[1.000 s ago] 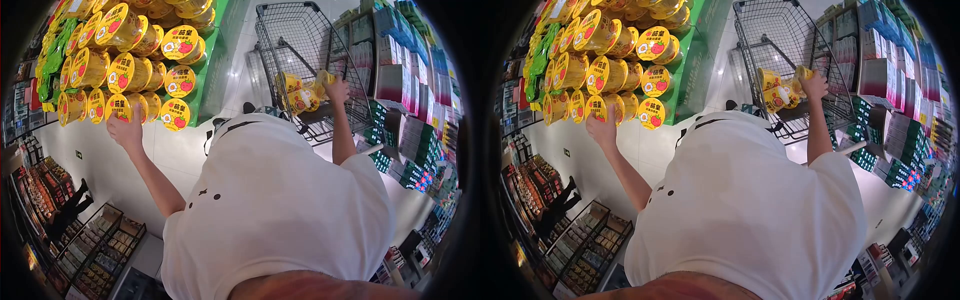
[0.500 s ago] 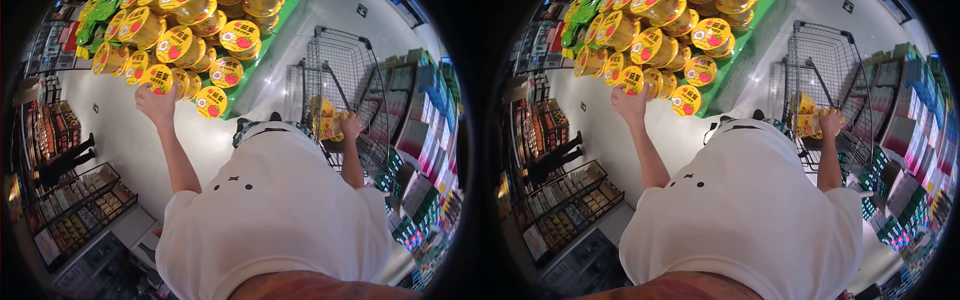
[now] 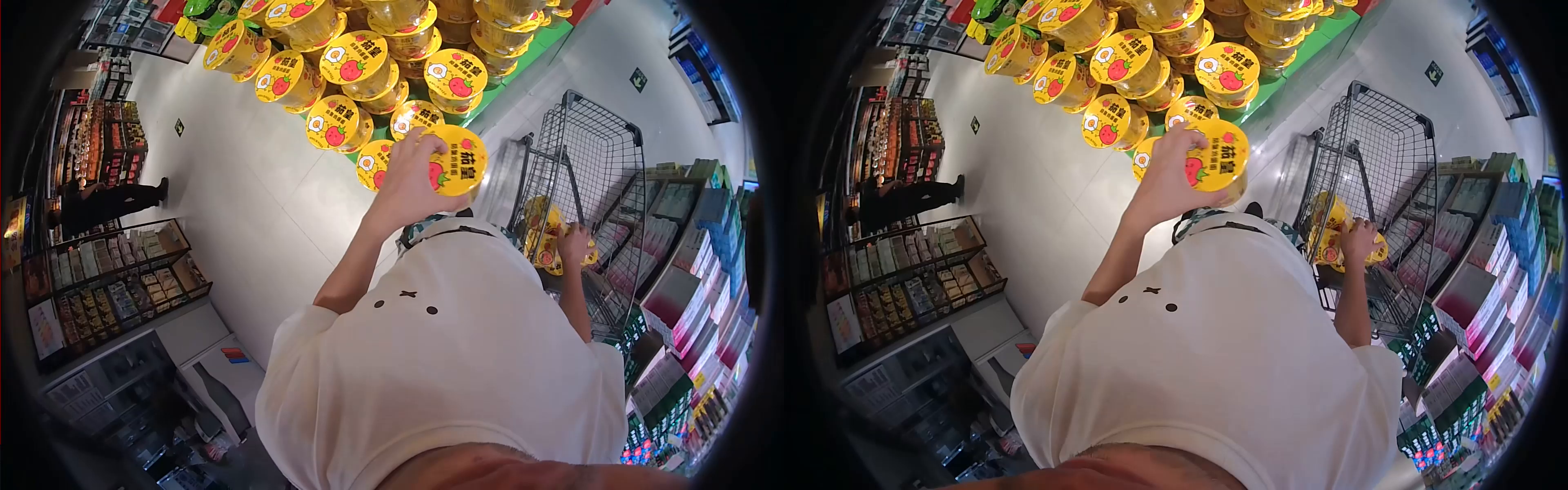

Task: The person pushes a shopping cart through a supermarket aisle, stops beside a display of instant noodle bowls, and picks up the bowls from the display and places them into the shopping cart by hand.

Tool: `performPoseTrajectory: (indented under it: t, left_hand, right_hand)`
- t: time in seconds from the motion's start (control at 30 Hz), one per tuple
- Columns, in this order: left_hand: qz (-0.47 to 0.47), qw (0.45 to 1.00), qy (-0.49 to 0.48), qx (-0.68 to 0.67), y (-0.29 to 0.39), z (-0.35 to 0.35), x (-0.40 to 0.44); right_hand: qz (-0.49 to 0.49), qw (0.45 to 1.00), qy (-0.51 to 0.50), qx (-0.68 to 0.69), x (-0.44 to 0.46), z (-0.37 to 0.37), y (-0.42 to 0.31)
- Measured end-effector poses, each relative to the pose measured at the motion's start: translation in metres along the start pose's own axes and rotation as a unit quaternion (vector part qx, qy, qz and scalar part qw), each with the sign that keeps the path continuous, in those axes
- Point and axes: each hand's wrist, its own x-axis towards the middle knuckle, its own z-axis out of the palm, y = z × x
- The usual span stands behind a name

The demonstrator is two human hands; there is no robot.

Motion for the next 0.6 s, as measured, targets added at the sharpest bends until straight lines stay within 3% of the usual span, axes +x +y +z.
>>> performPoseTrajectory:
  t: [0.07,0.23,0.3,0.33,0.4,0.47,0.5,0.57,0.6]
  left_hand:
    - [0.064,0.998,-0.028,-0.007,-0.002,0.019,0.004]
    - [0.073,0.994,-0.076,-0.006,0.009,0.031,0.01]
    - [0.092,0.994,-0.063,0.004,0.009,0.039,0.012]
    - [0.087,0.994,-0.067,0.0,0.009,0.044,0.013]
    - [0.136,0.989,-0.051,0.024,0.01,0.056,0.016]
    - [0.168,0.984,-0.045,0.027,0.015,0.068,0.02]
    - [0.205,0.978,-0.034,0.031,0.019,0.073,0.024]
    - [0.227,0.973,-0.036,0.022,0.028,0.081,0.026]
    - [0.254,0.967,-0.026,0.005,0.033,0.086,0.029]
  right_hand:
    - [-0.027,1.0,0.013,-0.008,0.003,0.009,-0.002]
    - [-0.074,0.996,0.05,0.004,-0.005,0.0,-0.005]
    - [-0.092,0.983,0.106,0.121,-0.011,-0.018,-0.011]
    - [-0.091,0.984,0.101,0.116,-0.015,-0.03,-0.015]
    - [-0.147,0.909,0.172,0.351,-0.035,-0.08,-0.045]
    - [-0.15,0.798,0.015,0.583,-0.056,-0.13,-0.079]
    - [-0.146,0.798,0.018,0.584,-0.07,-0.157,-0.095]
    - [-0.113,0.641,-0.222,0.726,-0.094,-0.195,-0.115]
    - [-0.122,0.632,-0.24,0.727,-0.094,-0.185,-0.117]
